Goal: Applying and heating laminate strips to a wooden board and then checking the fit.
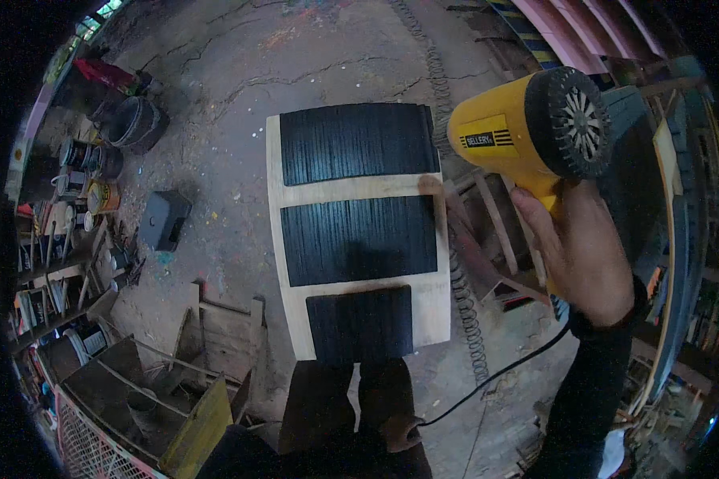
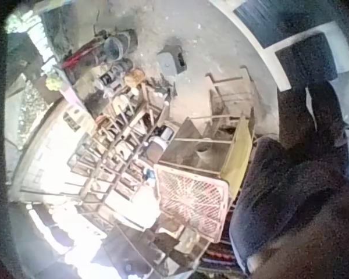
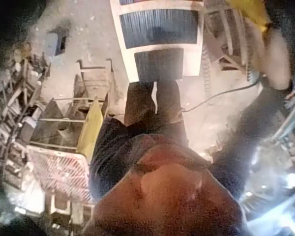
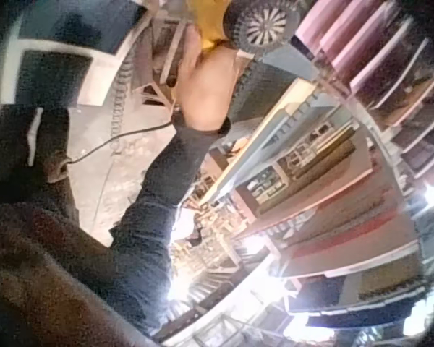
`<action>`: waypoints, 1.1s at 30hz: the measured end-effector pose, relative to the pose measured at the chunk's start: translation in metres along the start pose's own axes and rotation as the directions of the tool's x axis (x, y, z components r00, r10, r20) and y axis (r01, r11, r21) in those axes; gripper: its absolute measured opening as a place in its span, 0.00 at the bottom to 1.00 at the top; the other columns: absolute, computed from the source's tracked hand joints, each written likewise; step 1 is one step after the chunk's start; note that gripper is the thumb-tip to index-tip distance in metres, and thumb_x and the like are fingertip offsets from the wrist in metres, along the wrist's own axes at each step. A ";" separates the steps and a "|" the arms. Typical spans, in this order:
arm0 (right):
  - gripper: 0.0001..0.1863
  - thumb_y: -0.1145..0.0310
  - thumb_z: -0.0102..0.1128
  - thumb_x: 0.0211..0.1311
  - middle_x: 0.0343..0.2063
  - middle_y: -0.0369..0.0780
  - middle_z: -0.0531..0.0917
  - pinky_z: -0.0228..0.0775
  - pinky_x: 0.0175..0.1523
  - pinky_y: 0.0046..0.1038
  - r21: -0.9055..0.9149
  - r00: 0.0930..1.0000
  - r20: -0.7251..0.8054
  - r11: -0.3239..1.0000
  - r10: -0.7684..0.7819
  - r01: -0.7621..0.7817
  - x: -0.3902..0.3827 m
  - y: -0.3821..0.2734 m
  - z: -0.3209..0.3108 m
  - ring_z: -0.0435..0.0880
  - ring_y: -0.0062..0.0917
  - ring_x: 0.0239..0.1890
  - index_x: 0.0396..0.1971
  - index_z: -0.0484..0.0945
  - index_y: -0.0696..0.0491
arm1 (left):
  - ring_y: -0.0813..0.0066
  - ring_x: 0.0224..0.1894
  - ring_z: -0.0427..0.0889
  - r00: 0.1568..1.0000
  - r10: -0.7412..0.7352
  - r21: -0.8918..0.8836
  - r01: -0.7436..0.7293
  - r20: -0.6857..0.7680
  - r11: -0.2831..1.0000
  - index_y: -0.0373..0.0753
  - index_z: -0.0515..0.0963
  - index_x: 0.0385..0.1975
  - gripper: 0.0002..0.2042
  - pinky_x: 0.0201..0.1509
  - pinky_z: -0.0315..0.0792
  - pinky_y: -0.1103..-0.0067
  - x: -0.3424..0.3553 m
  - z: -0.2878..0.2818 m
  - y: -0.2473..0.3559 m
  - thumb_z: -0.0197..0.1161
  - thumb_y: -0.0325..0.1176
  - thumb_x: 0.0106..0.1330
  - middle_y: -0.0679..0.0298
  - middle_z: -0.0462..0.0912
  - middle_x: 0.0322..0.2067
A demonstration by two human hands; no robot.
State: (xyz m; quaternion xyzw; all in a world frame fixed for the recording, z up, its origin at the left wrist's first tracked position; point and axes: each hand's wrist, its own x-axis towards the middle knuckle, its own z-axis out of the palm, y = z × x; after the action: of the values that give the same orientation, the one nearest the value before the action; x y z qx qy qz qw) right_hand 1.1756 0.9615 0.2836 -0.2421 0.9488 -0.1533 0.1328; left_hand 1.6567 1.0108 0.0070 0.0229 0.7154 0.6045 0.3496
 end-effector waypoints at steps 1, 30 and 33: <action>0.16 0.65 0.55 0.70 0.37 0.53 0.81 0.73 0.45 0.39 0.022 0.999 0.005 0.999 -0.032 0.032 -0.004 -0.001 -0.001 0.82 0.45 0.43 0.45 0.70 0.64 | 0.58 0.51 0.77 1.000 0.015 0.008 -0.015 0.014 1.000 0.40 0.72 0.53 0.26 0.65 0.61 0.58 0.001 0.000 0.000 0.67 0.43 0.56 0.55 0.78 0.46; 0.16 0.62 0.54 0.70 0.18 0.46 0.78 0.68 0.28 0.33 -0.160 0.967 -0.113 0.964 -0.230 0.211 -0.017 0.023 0.013 0.78 0.34 0.19 0.38 0.73 0.64 | 0.55 0.51 0.76 0.999 0.017 0.028 -0.018 0.041 0.999 0.41 0.73 0.54 0.24 0.65 0.59 0.57 0.003 0.003 0.002 0.65 0.42 0.58 0.54 0.78 0.45; 0.15 0.64 0.54 0.70 0.21 0.49 0.80 0.70 0.31 0.35 -0.162 0.998 -0.024 0.986 -0.056 0.051 -0.015 0.022 0.012 0.80 0.40 0.23 0.39 0.74 0.64 | 0.55 0.50 0.76 1.000 0.015 0.039 -0.015 0.001 0.999 0.40 0.73 0.53 0.24 0.66 0.59 0.58 0.003 0.004 0.004 0.65 0.42 0.58 0.53 0.79 0.44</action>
State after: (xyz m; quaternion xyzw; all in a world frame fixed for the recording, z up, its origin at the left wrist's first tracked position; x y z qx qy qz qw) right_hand 1.1831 0.9851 0.2674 -0.2751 0.9531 -0.0831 0.0950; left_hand 1.6552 1.0162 0.0091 0.0350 0.7267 0.5932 0.3448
